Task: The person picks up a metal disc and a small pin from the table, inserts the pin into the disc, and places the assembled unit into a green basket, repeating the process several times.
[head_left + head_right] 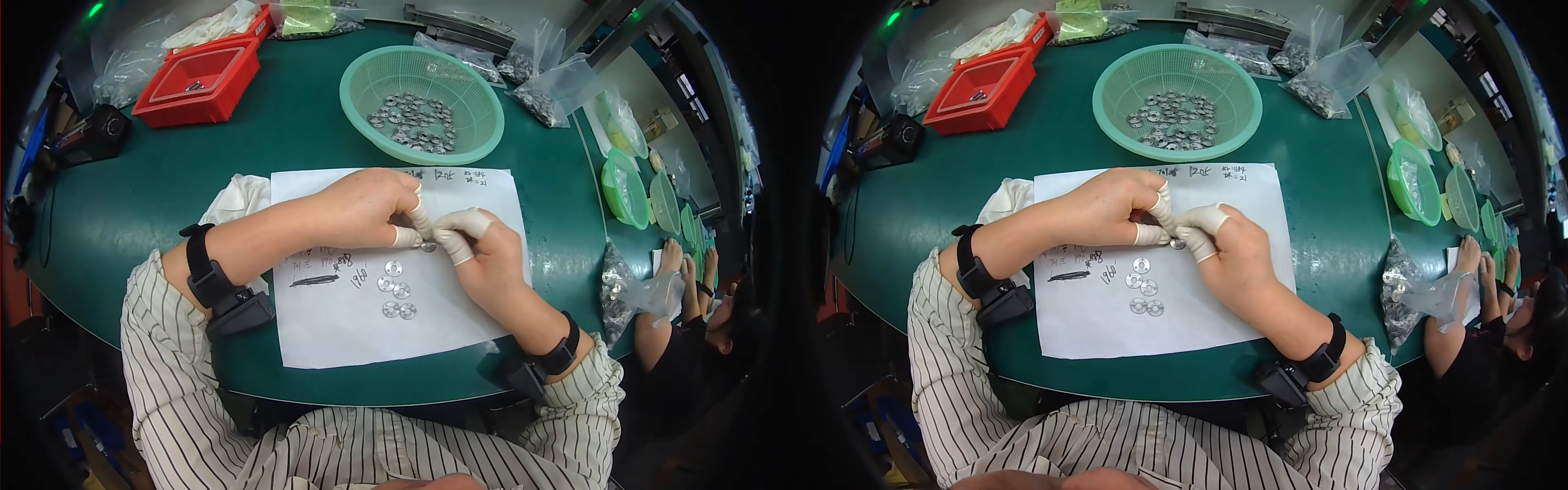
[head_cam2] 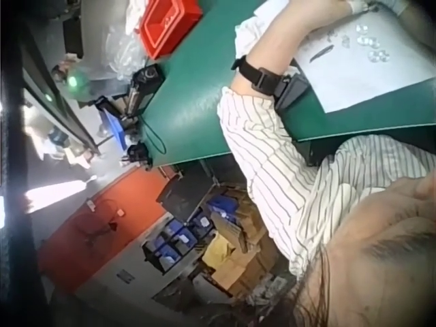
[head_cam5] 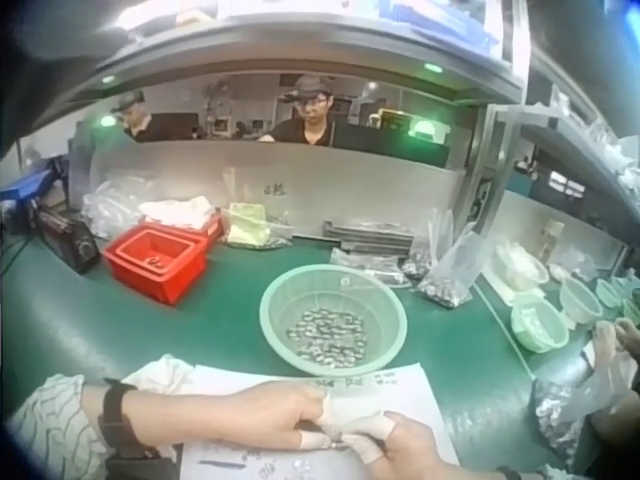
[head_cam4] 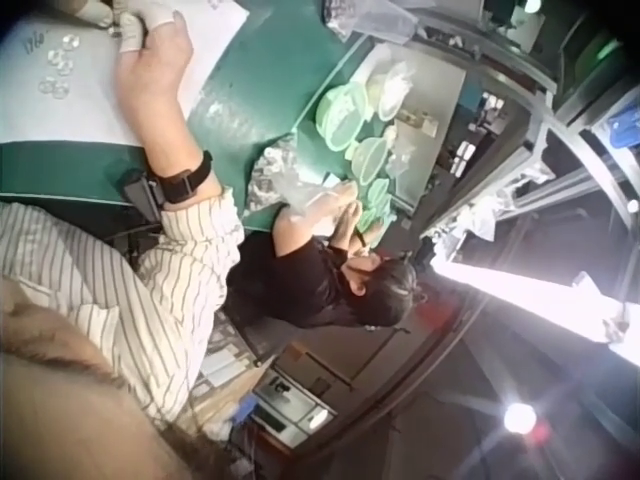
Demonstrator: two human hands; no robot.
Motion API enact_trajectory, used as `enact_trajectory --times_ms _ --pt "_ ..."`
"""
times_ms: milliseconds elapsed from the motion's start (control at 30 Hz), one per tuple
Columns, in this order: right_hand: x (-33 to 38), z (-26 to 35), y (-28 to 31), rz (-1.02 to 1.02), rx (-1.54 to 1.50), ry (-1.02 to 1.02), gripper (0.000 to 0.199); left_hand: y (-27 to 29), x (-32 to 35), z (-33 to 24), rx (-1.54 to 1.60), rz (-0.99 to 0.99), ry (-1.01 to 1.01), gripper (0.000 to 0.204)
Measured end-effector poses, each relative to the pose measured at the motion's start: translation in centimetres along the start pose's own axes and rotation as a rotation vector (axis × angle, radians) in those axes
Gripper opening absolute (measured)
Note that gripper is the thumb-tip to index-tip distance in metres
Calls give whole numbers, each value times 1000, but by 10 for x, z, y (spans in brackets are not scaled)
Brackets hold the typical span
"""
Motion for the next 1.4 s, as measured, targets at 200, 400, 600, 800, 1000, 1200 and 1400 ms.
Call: enact_trajectory --times_ms 200,400,600,800,1000,1200,1400 --pt "11 -27 -6 41 -276 -348 9 0 -3 -2 -14 43 48 11" --pt "11 -30 -12 62 -337 -339 9 0 -1 0 -9 -21 -22 8" --pt "2 -5 -6 63 -26 -131 7 1 -2 2 -6 23 28 10" --pt "1 17 -9 68 100 111 10 1 -1 4 11 53 78 14" --pt "-1 7 -8 67 31 8 9 -1 -1 5 -4 25 31 12" --pt "3 -27 -6 -15 -376 -331 9 1 -4 9 101 22 146 16" --pt "2 -30 -17 49 -432 -391 10 2 -1 18 119 30 245 21"
Point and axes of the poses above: each hand's wrist, its own x-axis away from the middle knuckle, its own y-axis out of the back of the hand, z = x × y, the point moved 9 cm from there along -x, towards the middle knuckle, and after that the axes turned 3 degrees about -x, right-handed, at the moved point
